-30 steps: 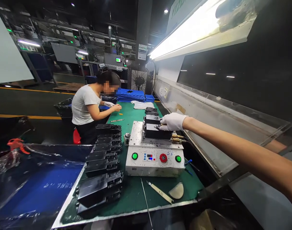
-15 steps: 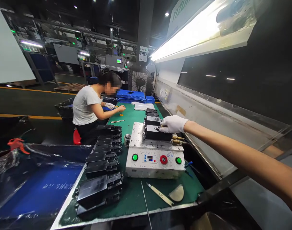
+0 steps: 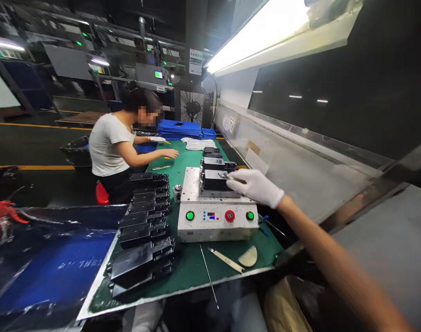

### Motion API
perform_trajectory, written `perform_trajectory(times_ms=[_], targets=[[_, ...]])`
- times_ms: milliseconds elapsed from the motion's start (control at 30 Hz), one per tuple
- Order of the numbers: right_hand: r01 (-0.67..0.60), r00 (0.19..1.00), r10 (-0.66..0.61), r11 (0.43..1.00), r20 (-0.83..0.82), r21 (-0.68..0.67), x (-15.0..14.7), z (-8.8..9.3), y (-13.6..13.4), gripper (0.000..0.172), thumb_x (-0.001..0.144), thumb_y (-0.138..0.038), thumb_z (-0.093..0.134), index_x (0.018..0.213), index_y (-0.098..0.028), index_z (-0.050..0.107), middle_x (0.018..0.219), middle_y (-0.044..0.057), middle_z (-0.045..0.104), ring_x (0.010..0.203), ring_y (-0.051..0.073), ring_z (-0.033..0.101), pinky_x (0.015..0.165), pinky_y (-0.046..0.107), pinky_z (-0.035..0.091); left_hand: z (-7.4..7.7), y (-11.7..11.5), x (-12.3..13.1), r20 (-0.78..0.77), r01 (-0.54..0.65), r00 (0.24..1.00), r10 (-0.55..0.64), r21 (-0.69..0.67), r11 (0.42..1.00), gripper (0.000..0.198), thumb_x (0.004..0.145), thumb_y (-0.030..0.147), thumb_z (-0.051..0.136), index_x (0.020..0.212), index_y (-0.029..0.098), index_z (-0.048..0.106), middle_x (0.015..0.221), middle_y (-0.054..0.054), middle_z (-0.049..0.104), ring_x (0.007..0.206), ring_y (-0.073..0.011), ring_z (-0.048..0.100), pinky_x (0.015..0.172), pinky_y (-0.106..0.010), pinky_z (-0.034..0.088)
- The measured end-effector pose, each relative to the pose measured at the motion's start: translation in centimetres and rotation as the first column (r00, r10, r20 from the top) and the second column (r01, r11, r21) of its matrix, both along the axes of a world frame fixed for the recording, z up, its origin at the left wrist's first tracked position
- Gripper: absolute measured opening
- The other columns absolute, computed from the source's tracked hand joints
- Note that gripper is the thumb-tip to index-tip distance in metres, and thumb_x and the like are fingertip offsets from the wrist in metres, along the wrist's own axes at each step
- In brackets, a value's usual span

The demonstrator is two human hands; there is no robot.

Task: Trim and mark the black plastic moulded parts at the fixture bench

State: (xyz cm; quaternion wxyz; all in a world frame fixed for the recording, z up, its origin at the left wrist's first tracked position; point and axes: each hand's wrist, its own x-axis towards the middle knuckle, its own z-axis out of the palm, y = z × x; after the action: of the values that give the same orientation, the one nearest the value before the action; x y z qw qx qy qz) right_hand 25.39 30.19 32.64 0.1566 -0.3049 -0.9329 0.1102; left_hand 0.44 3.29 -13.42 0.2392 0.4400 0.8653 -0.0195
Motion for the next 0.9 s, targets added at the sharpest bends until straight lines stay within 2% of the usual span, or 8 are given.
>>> perform_trajectory(times_ms=[67, 133, 233, 333, 633, 767, 833, 900], targets=[[-0.171, 0.945, 0.012, 0.87, -0.326, -0.463, 3.3, -5.0, -4.5, 0.059, 0.099, -0.071, 0.047, 0.105, -0.02, 0.077, 0.09, 0.008, 0.075, 0.084, 0.023, 0.067, 0.081, 0.036, 0.052, -0.9, -0.5, -0.2, -0.007, 0.066, 0.998, -0.066, 0.016, 0.998, 0.034, 0.098, 0.035, 0.055, 0.122, 0.029, 0.078, 0.131, -0.005, 0.078, 0.141, -0.0297, 0.057, 0.123, -0.04, 0.036], [-0.353, 0.798, -0.224, 0.578, -0.559, -0.736, 6.0, -11.4, -8.3, 0.061, 0.091, -0.076, 0.057, 0.109, -0.021, 0.076, 0.081, 0.006, 0.072, 0.075, 0.024, 0.067, 0.074, 0.039, 0.054, -1.4, -0.7, -0.4, -0.019, 0.106, 0.994, -0.106, 0.028, 0.994, 0.036, 0.096, 0.033, 0.051, 0.115, 0.032, 0.081, 0.122, -0.003, 0.081, 0.142, -0.0294, 0.057, 0.122, -0.035, 0.034], [-0.512, 0.567, -0.672, 0.166, -0.476, -0.843, 7.9, -20.0, -11.1, 0.056, 0.088, -0.075, 0.062, 0.099, -0.021, 0.075, 0.073, 0.003, 0.066, 0.065, 0.019, 0.061, 0.065, 0.034, 0.052, -1.5, -0.9, -0.5, -0.044, 0.131, 0.991, -0.129, 0.026, 0.991, 0.036, 0.092, 0.033, 0.053, 0.113, 0.033, 0.082, 0.117, -0.003, 0.083, 0.136, -0.0313, 0.062, 0.117, -0.038, 0.04], [-0.564, 0.496, -0.807, -0.019, -0.321, -0.826, 8.0, -24.1, -11.0, 0.05, 0.094, -0.068, 0.058, 0.088, -0.019, 0.071, 0.069, 0.002, 0.062, 0.058, 0.015, 0.056, 0.058, 0.029, 0.049, -1.2, -1.1, -0.5, -0.074, 0.134, 0.988, -0.134, 0.005, 0.991, 0.039, 0.093, 0.035, 0.049, 0.115, 0.031, 0.081, 0.122, -0.004, 0.081, 0.134, -0.0305, 0.064, 0.112, -0.038, 0.045], [-0.734, 0.365, -0.898, -0.115, -0.245, -0.67, 6.6, -23.1, -10.5, 0.052, 0.101, -0.065, 0.046, 0.092, -0.02, 0.069, 0.076, 0.001, 0.068, 0.069, 0.015, 0.065, 0.069, 0.031, 0.057, 0.7, -0.9, 0.2, -0.127, 0.15, 0.98, -0.155, -0.045, 0.988, 0.039, 0.097, 0.039, 0.051, 0.128, 0.032, 0.075, 0.142, -0.003, 0.072, 0.143, -0.0315, 0.056, 0.117, -0.041, 0.043], [-0.694, 0.516, -0.804, -0.189, -0.296, -0.694, 5.9, -20.1, -11.3, 0.059, 0.094, -0.077, 0.049, 0.098, -0.021, 0.067, 0.084, 0.004, 0.069, 0.08, 0.022, 0.069, 0.081, 0.046, 0.059, 2.1, -0.4, 0.8, -0.129, 0.131, 0.981, -0.144, -0.102, 0.986, 0.042, 0.092, 0.049, 0.068, 0.127, 0.026, 0.071, 0.139, -0.006, 0.071, 0.138, -0.0386, 0.057, 0.114, -0.057, 0.047], [-0.574, 0.616, -0.676, -0.034, -0.404, -0.818, 5.3, -16.8, -10.2, 0.062, 0.093, -0.079, 0.048, 0.1, -0.02, 0.067, 0.084, 0.005, 0.069, 0.074, 0.021, 0.067, 0.074, 0.044, 0.058, 2.6, -0.2, 1.0, -0.137, 0.112, 0.982, -0.13, -0.127, 0.986, 0.045, 0.091, 0.051, 0.07, 0.127, 0.025, 0.07, 0.141, -0.007, 0.069, 0.136, -0.0394, 0.057, 0.11, -0.057, 0.05], [-0.323, 0.712, -0.475, 0.434, -0.517, -0.841, 4.3, -12.7, -7.8, 0.065, 0.098, -0.077, 0.038, 0.105, -0.02, 0.068, 0.086, 0.006, 0.069, 0.071, 0.021, 0.066, 0.068, 0.038, 0.056, 3.0, 0.0, 1.2, -0.15, 0.09, 0.982, -0.115, -0.16, 0.983, 0.045, 0.091, 0.051, 0.07, 0.127, 0.025, 0.07, 0.14, -0.007, 0.068, 0.134, -0.0405, 0.058, 0.106, -0.055, 0.053]])
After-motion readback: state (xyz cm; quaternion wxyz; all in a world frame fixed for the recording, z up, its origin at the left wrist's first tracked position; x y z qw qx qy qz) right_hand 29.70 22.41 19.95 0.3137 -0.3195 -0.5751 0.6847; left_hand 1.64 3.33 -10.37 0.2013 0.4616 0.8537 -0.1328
